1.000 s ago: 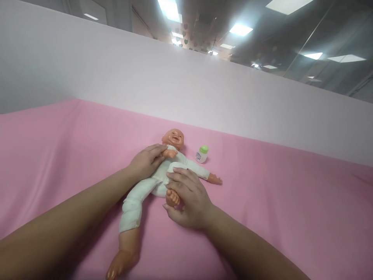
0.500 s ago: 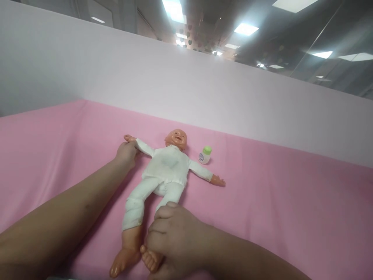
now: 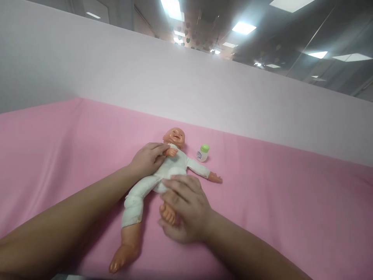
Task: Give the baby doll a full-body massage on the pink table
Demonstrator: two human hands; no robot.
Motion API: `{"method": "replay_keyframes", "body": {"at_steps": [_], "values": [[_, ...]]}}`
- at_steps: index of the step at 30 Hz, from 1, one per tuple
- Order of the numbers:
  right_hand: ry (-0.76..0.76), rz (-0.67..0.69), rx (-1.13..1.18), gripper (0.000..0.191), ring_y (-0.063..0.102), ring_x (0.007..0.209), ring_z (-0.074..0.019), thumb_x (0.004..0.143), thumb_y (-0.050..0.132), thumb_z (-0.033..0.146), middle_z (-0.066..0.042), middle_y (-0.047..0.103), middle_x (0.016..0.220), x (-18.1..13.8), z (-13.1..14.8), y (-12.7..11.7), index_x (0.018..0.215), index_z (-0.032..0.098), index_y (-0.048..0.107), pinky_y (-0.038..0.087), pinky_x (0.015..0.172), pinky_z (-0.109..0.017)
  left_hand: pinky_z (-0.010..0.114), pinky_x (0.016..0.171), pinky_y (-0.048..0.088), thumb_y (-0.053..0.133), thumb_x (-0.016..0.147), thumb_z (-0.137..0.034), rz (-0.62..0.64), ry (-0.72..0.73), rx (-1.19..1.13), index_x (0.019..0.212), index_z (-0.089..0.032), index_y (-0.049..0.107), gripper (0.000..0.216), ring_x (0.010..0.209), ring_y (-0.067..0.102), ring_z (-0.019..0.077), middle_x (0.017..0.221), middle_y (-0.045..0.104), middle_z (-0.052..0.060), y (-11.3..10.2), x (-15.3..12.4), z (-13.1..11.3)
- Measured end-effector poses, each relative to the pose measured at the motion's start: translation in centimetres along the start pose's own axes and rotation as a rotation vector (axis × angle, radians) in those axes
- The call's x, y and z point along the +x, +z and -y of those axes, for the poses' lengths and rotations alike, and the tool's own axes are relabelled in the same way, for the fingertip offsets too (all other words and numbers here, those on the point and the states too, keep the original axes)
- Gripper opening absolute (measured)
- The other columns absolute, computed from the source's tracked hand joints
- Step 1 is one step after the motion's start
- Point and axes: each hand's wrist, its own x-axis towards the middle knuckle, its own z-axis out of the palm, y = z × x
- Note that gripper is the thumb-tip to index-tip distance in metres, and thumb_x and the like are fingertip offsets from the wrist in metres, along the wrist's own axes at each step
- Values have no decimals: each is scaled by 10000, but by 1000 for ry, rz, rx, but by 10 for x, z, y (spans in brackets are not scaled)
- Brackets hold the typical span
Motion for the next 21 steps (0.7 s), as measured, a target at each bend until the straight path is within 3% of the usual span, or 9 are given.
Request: {"method": "replay_keyframes", "body": {"at_steps": [3, 6, 11, 14, 17, 21], "values": [[142, 31, -1, 389, 524, 1305, -320, 759, 683, 313, -101, 637, 1342, -5, -22, 7, 1134, 225, 629, 410, 1089, -501, 449, 1071, 463, 459, 947, -246, 104, 107, 59, 1346, -237, 636, 437, 1235, 590, 275, 1351, 667, 58, 4, 2, 0], [251, 64, 44, 382, 504, 1342, -305, 745, 687, 286, -94, 625, 1364, -9, -42, 16, 1120, 237, 631, 406, 1119, -490, 462, 1061, 467, 440, 944, -216, 152, 98, 82, 1357, -242, 638, 459, 1219, 599, 284, 1357, 666, 52, 4, 4, -2], [221, 29, 47, 425, 525, 1310, -309, 734, 721, 316, -105, 641, 1332, -9, -47, 17, 1139, 230, 628, 440, 1069, -484, 432, 1053, 468, 484, 935, -242, 40, -23, -33, 1326, -265, 647, 424, 1198, 616, 270, 1314, 691, 46, 3, 1, 0], [152, -18, 37, 427, 553, 1251, -318, 732, 747, 354, -97, 682, 1250, -5, -31, 7, 1124, 226, 633, 442, 1029, -486, 419, 978, 506, 508, 946, -312, -61, -210, -166, 1333, -273, 612, 402, 1104, 659, 265, 1262, 706, 52, 2, -1, 11], [68, -55, 94, 428, 606, 1102, -303, 728, 747, 435, -80, 725, 1103, 0, -9, 0, 1078, 218, 629, 448, 949, -471, 415, 898, 542, 547, 914, -322, -218, -524, -377, 1294, -261, 583, 387, 1038, 682, 265, 1193, 708, 73, 2, -1, 33], [-73, 92, 272, 402, 591, 814, -219, 744, 697, 579, -25, 698, 823, -4, 10, 8, 895, 220, 600, 440, 797, -405, 388, 743, 592, 653, 747, -218, -442, -894, -759, 1169, -231, 551, 434, 862, 712, 245, 1058, 689, 93, -1, 4, 66]]}}
